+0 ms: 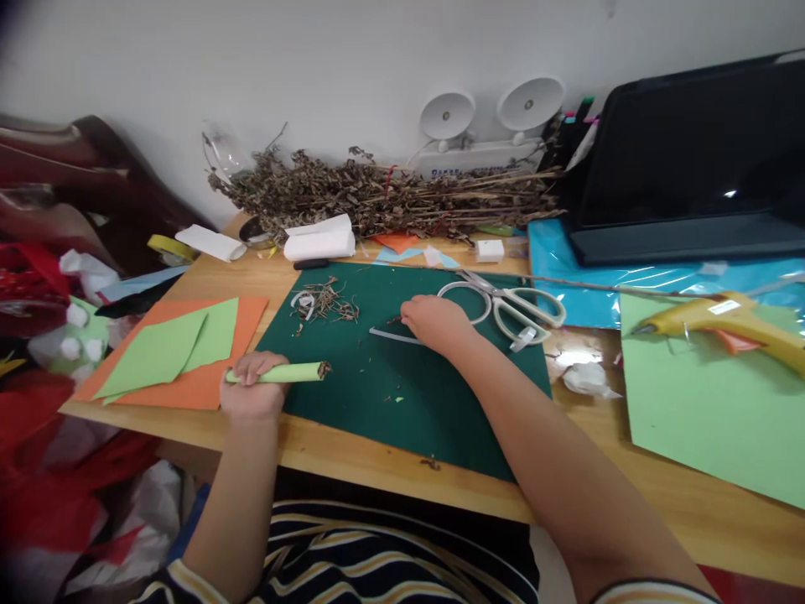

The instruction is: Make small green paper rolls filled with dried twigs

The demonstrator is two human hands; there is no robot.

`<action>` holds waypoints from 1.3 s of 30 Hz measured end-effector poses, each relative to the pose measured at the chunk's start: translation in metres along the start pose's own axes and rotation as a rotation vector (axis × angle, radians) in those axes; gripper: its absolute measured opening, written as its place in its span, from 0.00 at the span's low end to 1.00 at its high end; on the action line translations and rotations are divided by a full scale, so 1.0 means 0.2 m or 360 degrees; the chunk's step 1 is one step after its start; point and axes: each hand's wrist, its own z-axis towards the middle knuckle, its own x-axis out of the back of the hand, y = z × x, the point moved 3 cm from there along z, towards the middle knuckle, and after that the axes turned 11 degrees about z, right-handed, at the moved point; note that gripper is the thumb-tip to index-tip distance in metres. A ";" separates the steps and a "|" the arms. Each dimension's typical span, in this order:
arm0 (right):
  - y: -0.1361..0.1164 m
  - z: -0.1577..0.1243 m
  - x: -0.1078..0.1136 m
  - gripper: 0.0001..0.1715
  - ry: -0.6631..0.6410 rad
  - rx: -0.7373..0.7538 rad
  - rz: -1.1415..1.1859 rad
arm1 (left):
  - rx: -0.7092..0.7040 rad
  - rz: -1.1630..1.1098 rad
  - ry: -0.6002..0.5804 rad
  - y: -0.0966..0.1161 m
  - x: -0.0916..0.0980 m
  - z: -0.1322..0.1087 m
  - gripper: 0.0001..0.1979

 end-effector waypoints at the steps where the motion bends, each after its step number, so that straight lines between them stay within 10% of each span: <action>1: -0.02 0.00 0.00 0.12 0.0033 0.0017 0.0047 | -0.0003 -0.0008 0.0013 0.00 0.00 0.00 0.12; 7: -0.28 -0.08 0.02 0.08 0.0320 0.0190 0.0979 | -0.0021 0.0020 -0.0114 -0.02 -0.05 -0.01 0.12; 16: -0.42 -0.13 -0.12 0.08 0.0134 -0.0075 0.2066 | -0.0042 0.0091 -0.0103 -0.05 -0.07 0.01 0.14; 26: -0.40 -0.12 -0.16 0.09 0.0341 0.0025 0.1955 | -0.0065 0.0097 -0.0040 -0.08 -0.08 0.00 0.15; 39: -0.35 -0.12 -0.20 0.10 0.0097 -0.0097 0.2169 | -0.0171 0.0142 0.0064 -0.07 -0.03 0.00 0.15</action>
